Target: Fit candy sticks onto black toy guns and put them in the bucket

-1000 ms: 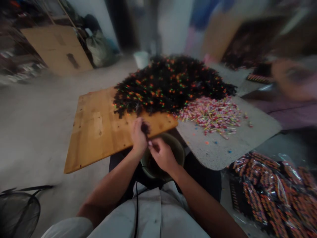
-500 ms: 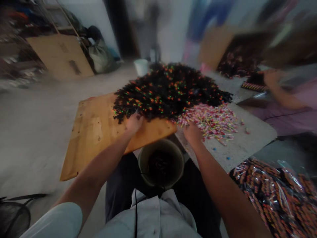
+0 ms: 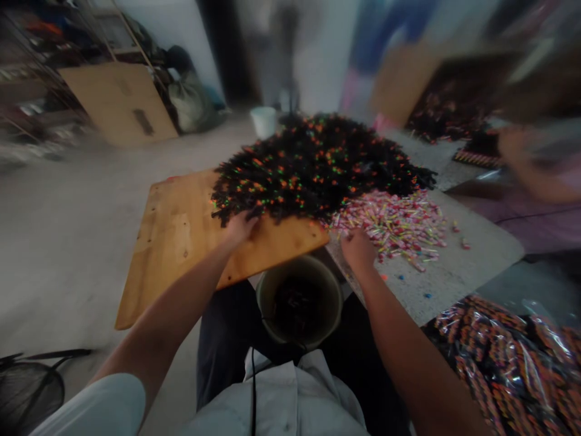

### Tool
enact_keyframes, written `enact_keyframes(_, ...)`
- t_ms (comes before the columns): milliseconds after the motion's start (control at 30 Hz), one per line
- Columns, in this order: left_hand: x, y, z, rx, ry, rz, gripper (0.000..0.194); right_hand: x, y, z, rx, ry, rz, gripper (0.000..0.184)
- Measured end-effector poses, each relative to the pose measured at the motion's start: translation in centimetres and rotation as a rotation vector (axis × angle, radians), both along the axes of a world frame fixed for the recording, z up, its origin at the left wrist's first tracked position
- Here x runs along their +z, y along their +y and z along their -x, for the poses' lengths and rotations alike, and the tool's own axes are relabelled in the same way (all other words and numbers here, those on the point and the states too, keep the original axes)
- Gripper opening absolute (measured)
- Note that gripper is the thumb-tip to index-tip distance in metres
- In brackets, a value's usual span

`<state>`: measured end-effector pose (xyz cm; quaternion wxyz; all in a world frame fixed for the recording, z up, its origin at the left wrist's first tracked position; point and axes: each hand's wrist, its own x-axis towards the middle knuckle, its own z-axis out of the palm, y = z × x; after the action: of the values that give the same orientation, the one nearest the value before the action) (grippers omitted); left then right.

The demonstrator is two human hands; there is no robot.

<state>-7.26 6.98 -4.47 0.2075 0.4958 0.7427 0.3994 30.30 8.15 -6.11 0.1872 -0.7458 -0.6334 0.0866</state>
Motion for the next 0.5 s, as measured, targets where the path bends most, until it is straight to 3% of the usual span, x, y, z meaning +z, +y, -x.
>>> enact_keyframes(33, 0.1, -0.4, 0.1, 0.02, -0.061, -0.021, 0.011, 0.0, -0.5, 0.0, -0.004, 0.023, -0.019, 0.031)
enact_keyframes(100, 0.6, -1.2, 0.3, 0.051, -0.111, -0.037, 0.022, 0.1, -1.6, 0.3, 0.006, 0.082, -0.049, 0.028)
enact_keyframes(167, 1.1, -2.1, 0.3, 0.065, -0.149, -0.059, 0.031, 0.1, -3.0, 1.0, 0.06, 0.185, -0.079, 0.026)
enact_keyframes(267, 1.8, -3.3, -0.2, 0.101, -0.334, -0.164, 0.029, 0.0, -5.1, 2.9, 0.159, 0.399, -0.106, 0.027)
enact_keyframes(400, 1.9, -4.9, -1.9, 0.167, -0.727, -0.317, 0.026, 0.5, -7.8, 6.3, 0.322, 0.71, -0.078, 0.033)
enact_keyframes(500, 1.8, -6.7, -4.2, 0.053, -1.137, -0.286, 0.027, 1.9, -9.5, 8.8, 0.425, 0.872, -0.034, 0.036)
